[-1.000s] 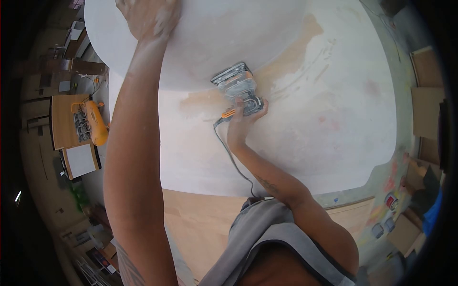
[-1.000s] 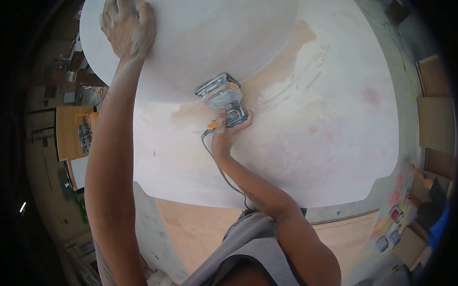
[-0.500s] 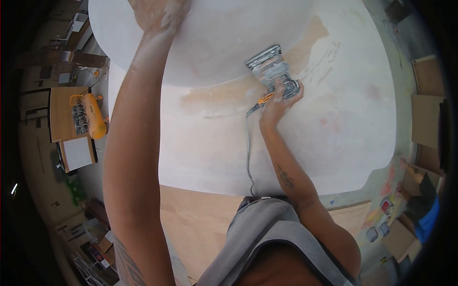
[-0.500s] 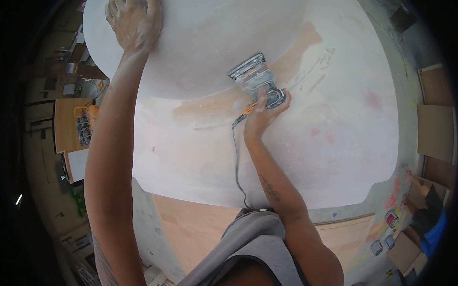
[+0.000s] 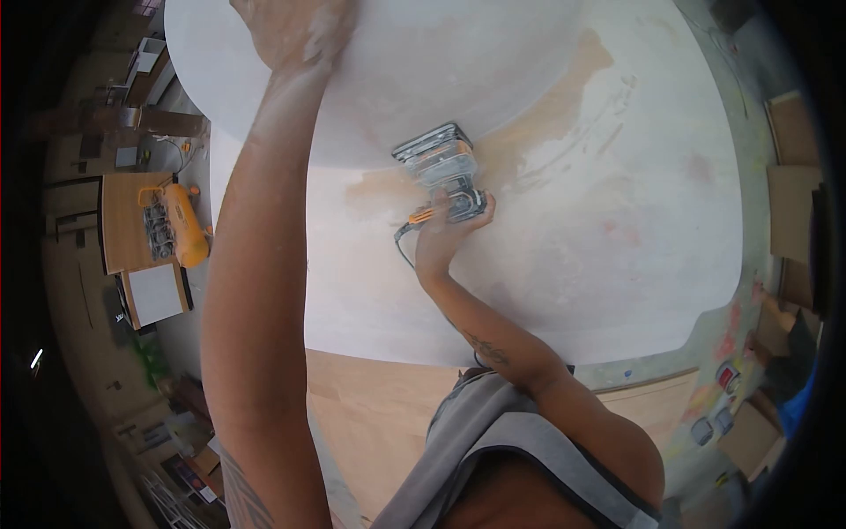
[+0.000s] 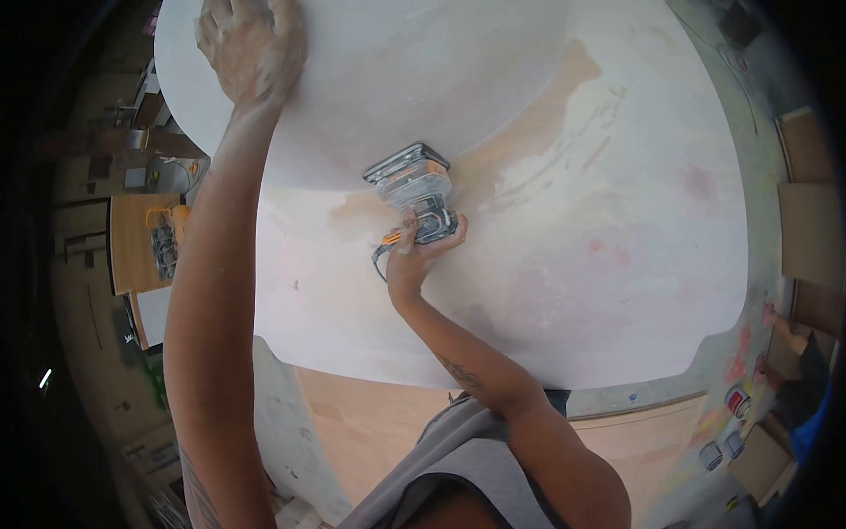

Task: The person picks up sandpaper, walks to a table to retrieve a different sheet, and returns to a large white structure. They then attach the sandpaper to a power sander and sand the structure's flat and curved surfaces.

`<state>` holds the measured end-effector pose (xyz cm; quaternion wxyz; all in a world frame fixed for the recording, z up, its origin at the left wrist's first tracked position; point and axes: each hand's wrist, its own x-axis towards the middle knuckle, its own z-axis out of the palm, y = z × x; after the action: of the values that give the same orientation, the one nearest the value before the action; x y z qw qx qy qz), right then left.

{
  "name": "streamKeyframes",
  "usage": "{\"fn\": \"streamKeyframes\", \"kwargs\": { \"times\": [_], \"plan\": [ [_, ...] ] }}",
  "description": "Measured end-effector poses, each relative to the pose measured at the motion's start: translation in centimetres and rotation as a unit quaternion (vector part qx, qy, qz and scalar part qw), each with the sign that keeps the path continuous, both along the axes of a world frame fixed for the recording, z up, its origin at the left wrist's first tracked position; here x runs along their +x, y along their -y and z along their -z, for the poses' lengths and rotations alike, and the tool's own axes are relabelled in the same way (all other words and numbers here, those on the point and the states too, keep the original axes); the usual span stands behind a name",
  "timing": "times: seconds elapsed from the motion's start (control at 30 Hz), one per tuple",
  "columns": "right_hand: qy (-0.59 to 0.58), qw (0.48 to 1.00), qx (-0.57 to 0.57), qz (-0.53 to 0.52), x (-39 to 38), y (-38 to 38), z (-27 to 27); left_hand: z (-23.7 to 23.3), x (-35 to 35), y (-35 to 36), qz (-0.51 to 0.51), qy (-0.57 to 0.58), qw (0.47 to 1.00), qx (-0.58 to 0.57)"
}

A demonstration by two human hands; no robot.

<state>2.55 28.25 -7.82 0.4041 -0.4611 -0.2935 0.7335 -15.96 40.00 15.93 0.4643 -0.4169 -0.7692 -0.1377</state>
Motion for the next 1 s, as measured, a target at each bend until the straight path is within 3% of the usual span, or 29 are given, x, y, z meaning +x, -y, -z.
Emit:
{"fn": "streamKeyframes", "kwargs": {
  "times": [0.3,0.63,0.73,0.87,1.0],
  "plan": [
    [-0.024,0.999,-0.013,-0.020,0.7,0.1,-2.3,-0.9,1.1,-2.9,-0.010,0.007,1.000,-0.001],
    [-0.029,0.999,-0.005,-0.016,0.5,0.3,-2.0,-1.8,-1.5,4.6,0.012,0.026,1.000,0.005],
    [0.061,0.994,0.094,0.004,0.5,0.1,-0.6,-2.4,-2.5,7.5,0.002,0.012,1.000,-0.001],
    [0.090,0.979,0.178,0.044,0.3,-0.7,0.3,-3.4,-3.4,10.9,-0.007,-0.005,1.000,-0.004],
    [0.008,0.993,0.114,0.021,1.1,-1.4,-3.2,-4.0,-3.8,14.5,-0.013,-0.010,1.000,-0.003]
  ]
}}
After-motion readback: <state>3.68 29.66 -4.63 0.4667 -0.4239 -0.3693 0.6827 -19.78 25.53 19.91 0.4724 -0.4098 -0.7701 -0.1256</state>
